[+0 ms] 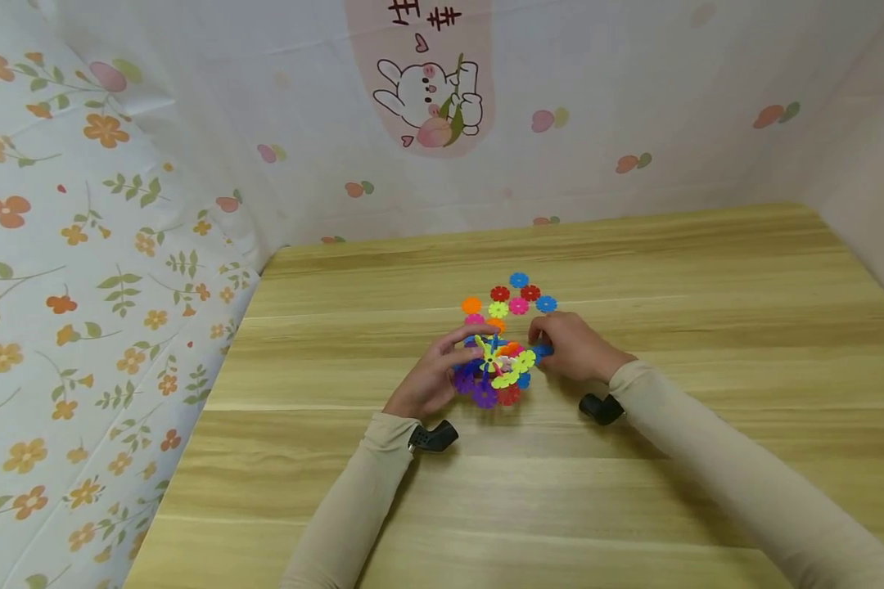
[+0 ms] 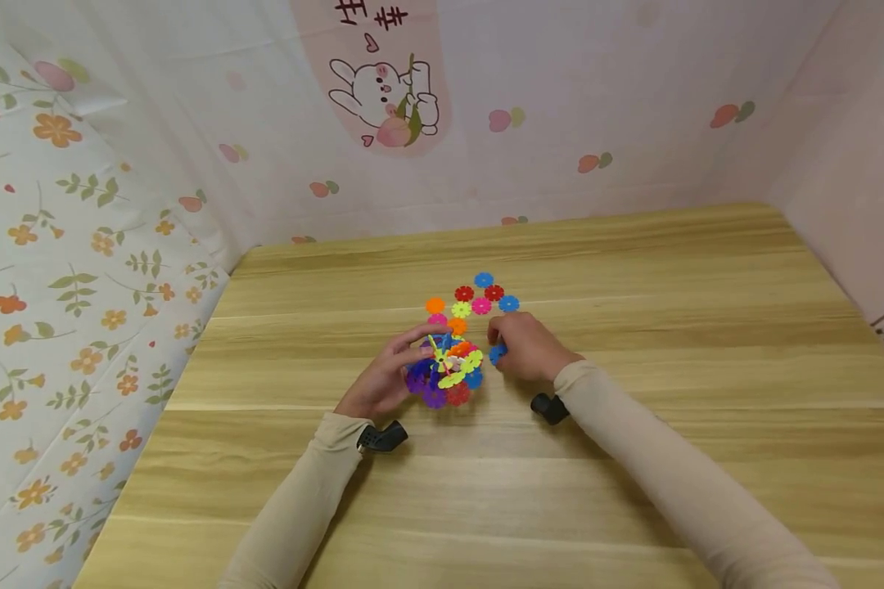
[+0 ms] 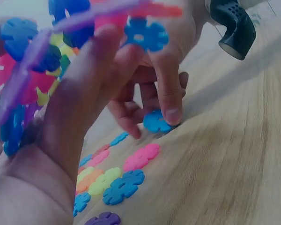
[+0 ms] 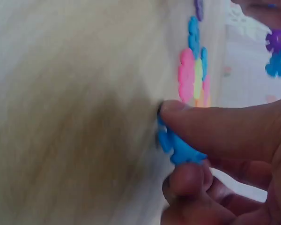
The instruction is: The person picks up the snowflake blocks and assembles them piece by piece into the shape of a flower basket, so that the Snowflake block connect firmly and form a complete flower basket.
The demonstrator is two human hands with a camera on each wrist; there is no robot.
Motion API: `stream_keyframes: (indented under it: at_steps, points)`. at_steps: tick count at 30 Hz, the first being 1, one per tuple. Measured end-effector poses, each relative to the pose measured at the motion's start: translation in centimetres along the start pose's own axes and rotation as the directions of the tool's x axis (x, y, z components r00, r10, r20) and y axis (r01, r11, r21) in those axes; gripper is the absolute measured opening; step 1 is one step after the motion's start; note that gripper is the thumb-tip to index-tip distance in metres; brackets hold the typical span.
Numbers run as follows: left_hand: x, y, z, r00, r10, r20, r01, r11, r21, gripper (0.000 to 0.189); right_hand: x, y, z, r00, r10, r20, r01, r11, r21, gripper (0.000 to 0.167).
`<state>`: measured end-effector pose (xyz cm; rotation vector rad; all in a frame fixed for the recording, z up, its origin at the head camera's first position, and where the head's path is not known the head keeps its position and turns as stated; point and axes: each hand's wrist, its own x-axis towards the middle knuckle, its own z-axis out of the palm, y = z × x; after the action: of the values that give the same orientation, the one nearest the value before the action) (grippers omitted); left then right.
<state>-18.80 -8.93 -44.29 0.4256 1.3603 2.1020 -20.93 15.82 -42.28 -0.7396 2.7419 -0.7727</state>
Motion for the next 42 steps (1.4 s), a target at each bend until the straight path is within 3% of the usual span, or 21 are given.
stream_keyframes:
  at_steps: [6, 11, 16, 24, 29, 37, 42]
  points:
    - [0.0, -0.1, 0.0, 1.000, -0.016, 0.001, 0.016, 0.999, -0.041, 0.031, -0.8, 0.2, -1.3, 0.999, -0.009, 0.032, 0.004, 0.985, 0.170, 0.006]
    - [0.2, -0.1, 0.1, 1.000, -0.004, -0.006, 0.004, 1.000, -0.028, 0.030, -1.5, -0.9, -3.0, 1.000, 0.024, -0.020, -0.015, 0.924, 0.382, 0.006]
    - [0.5, 0.0, 0.3, 1.000, 0.006, 0.006, -0.005, 1.000, -0.019, 0.038, -1.7, -2.3, -3.9, 0.996, 0.016, -0.084, 0.026, 0.879, 0.476, 0.017]
    - [0.8, 0.0, 0.6, 1.000, -0.009, -0.012, 0.009, 1.000, 0.020, 0.034, -1.9, -3.5, -3.3, 0.990, 0.004, -0.144, 0.063, 0.890, 0.453, 0.010]
    - [0.8, -0.2, 0.6, 0.999, 0.003, -0.032, -0.001, 0.999, 0.047, 0.046, -2.0, -3.8, -2.7, 0.980, 0.011, -0.197, 0.078, 0.895, 0.439, 0.007]
    - [0.9, -0.6, 1.1, 0.999, -0.001, -0.038, 0.003, 0.999, 0.034, 0.048, -2.3, -3.6, -1.6, 0.949, -0.002, -0.316, 0.116, 0.933, 0.341, 0.008]
    - [0.6, -0.4, 0.6, 1.000, -0.018, -0.020, 0.018, 1.000, 0.001, 0.048, -2.2, -3.6, -1.5, 0.964, 0.027, -0.265, 0.094, 0.896, 0.433, 0.007]
